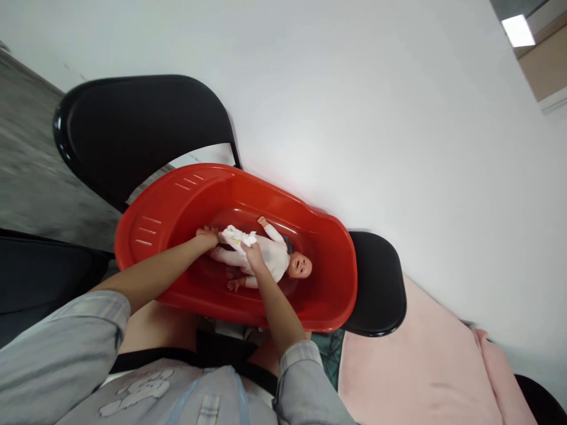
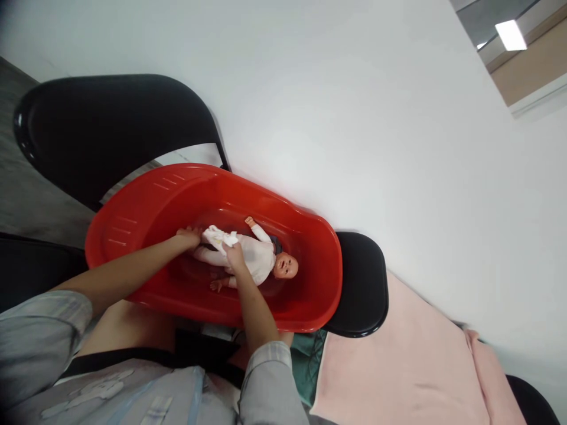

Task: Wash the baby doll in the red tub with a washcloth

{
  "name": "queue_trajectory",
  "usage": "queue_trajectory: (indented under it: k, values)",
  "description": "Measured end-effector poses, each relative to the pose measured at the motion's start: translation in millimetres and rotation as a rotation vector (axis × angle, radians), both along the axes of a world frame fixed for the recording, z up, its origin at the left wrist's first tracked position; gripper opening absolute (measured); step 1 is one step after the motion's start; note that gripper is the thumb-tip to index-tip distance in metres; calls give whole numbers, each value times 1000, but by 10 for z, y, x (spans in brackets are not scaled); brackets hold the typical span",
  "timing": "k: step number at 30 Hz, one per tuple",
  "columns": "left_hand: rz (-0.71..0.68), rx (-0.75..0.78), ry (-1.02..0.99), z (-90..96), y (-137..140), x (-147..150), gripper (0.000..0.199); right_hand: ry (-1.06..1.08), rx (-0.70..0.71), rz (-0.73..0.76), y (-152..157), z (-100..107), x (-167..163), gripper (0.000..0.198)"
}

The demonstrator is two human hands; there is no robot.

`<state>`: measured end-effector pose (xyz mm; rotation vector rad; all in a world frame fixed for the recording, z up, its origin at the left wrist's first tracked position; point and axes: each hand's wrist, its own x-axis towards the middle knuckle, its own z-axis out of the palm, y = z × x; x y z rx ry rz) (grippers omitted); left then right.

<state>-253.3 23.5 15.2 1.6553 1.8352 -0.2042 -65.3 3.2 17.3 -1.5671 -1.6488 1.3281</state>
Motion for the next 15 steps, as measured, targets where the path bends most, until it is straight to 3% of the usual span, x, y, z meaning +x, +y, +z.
queue_trajectory:
  k: [3, 5, 7, 11, 15]
  values:
    - [-108, -88, 59, 48, -1, 16, 110, -86, 133, -30, -6, 270, 511, 40]
    - [-130, -84, 51, 57, -3, 23, 111, -299, 258, -9, -69, 406, 840, 43]
    - [-138, -76, 51, 43, 0, 24, 110, -594, 294, -59, -180, 466, 1104, 49]
    - [-179, -62, 67, -14, 14, 18, 103, -952, 204, -14, -417, 355, 1319, 54]
    - [-171, -64, 53, -34, 26, 9, 108, -902, 61, 74, -489, 161, 1097, 55]
